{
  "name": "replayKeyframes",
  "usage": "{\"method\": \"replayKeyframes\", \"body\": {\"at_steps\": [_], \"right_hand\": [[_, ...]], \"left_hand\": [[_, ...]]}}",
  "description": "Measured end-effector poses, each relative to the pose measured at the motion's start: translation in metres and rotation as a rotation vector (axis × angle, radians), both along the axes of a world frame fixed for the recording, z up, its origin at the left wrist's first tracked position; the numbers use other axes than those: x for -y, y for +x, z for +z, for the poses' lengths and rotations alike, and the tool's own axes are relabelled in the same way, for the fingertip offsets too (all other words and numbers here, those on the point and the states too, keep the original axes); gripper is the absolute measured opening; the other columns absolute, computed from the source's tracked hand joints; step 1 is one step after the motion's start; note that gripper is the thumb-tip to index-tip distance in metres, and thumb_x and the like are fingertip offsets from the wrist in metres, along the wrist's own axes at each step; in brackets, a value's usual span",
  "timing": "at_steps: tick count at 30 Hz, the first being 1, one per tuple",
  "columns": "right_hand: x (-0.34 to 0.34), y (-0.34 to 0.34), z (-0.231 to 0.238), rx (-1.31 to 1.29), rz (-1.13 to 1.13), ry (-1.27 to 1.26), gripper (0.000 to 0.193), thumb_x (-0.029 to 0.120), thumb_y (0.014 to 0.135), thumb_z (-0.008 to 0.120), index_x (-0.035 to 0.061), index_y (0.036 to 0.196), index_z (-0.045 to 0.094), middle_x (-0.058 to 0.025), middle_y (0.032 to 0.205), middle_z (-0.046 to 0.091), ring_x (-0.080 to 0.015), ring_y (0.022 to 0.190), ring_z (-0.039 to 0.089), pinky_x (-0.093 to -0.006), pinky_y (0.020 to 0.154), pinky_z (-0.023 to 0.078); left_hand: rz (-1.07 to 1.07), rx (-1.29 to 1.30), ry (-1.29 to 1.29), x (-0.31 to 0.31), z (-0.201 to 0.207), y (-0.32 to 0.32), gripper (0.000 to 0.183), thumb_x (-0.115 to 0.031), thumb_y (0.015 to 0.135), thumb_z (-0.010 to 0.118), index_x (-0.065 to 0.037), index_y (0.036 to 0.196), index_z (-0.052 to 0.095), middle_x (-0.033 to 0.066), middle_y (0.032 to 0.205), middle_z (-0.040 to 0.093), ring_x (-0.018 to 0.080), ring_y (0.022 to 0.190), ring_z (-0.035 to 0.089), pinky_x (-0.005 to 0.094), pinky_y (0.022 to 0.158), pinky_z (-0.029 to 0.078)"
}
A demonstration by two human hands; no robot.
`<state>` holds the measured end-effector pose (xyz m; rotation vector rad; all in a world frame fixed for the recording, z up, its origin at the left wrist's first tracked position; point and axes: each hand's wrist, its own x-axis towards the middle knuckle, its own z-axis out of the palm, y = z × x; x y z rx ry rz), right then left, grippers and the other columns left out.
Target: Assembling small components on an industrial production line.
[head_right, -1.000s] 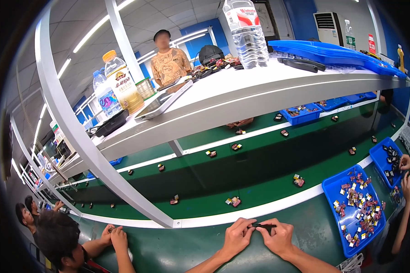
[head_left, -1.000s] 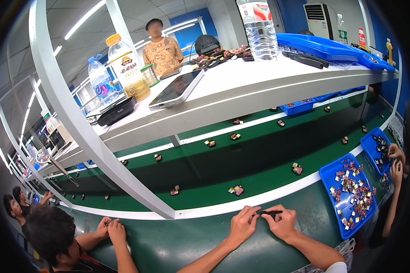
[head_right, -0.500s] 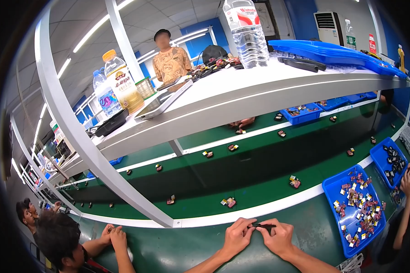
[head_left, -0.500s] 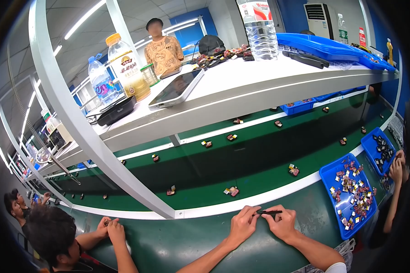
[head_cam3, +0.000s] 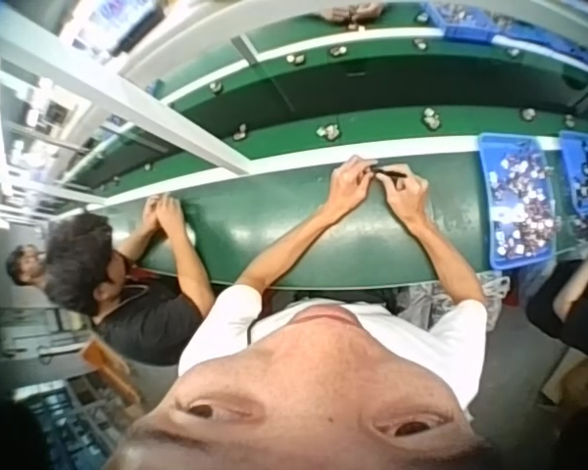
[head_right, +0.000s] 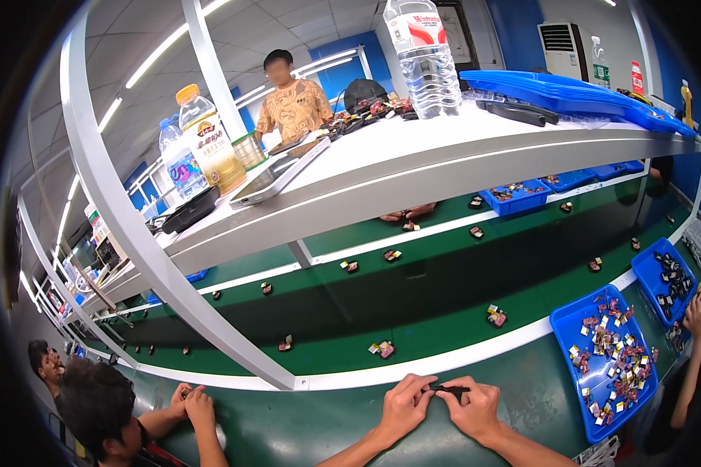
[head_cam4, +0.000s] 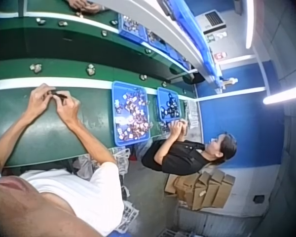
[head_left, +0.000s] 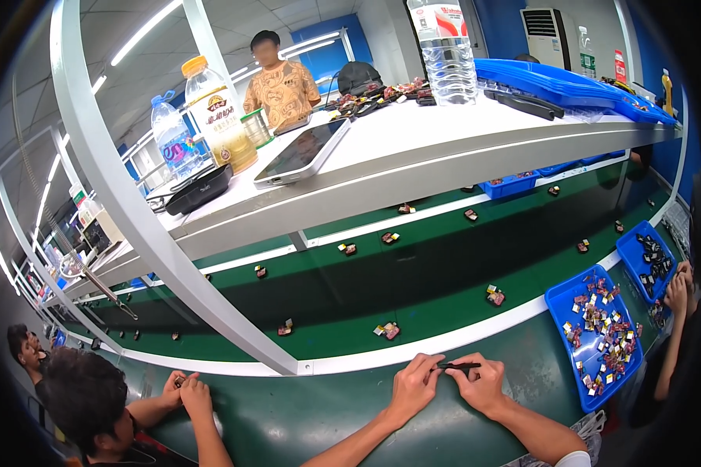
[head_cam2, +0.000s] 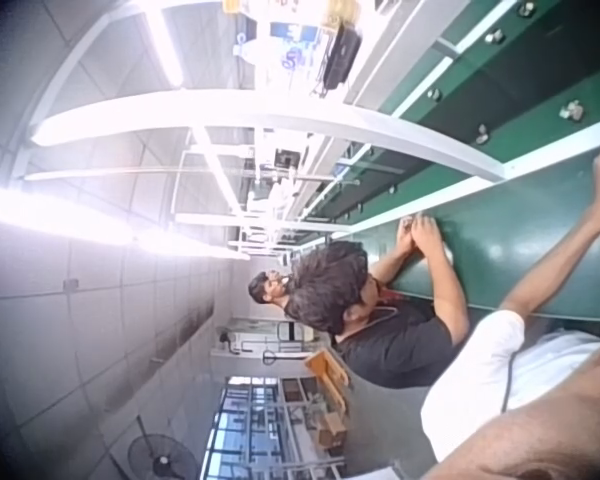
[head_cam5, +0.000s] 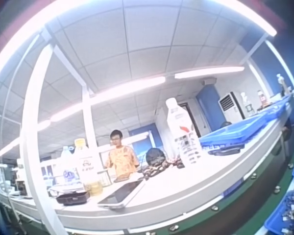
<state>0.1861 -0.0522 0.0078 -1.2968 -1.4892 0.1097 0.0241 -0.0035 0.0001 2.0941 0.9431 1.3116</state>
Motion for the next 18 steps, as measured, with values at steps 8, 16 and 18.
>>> {"method": "replayKeyframes", "body": {"at_steps": [8, 16, 18], "right_hand": [[0.0002, 0.0001, -0.0010, -0.016, -0.011, -0.010, 0.018, 0.012, 0.076, 0.087, 0.0083, 0.085, 0.072, -0.0005, 0.047, 0.047, -0.0139, 0.039, 0.046, -0.0298, 0.042, 0.036], [0.0000, 0.0000, -0.0012, -0.018, -0.005, -0.022, 0.019, 0.013, 0.076, 0.087, 0.0083, 0.086, 0.072, -0.0008, 0.047, 0.046, -0.0142, 0.039, 0.047, -0.0300, 0.043, 0.037], [-0.0006, -0.0003, -0.0015, -0.017, -0.005, -0.019, 0.019, 0.013, 0.076, 0.087, 0.0082, 0.086, 0.072, -0.0007, 0.047, 0.046, -0.0142, 0.039, 0.047, -0.0301, 0.043, 0.037]], "left_hand": [[0.003, 0.004, -0.031, 0.0014, 0.0011, 0.0007, 0.032, 0.008, 0.082, 0.072, -0.003, 0.112, 0.073, 0.0066, 0.087, 0.064, 0.0130, 0.055, 0.054, 0.0277, 0.053, 0.046], [0.011, -0.050, -0.075, 0.0024, 0.0026, -0.0019, 0.032, 0.003, 0.085, 0.071, -0.006, 0.115, 0.071, 0.0072, 0.090, 0.065, 0.0207, 0.059, 0.061, 0.0333, 0.056, 0.051], [0.011, -0.054, -0.074, 0.0018, 0.0026, -0.0024, 0.032, 0.003, 0.085, 0.071, -0.006, 0.116, 0.071, 0.0073, 0.090, 0.064, 0.0208, 0.059, 0.061, 0.0334, 0.056, 0.051]]}}
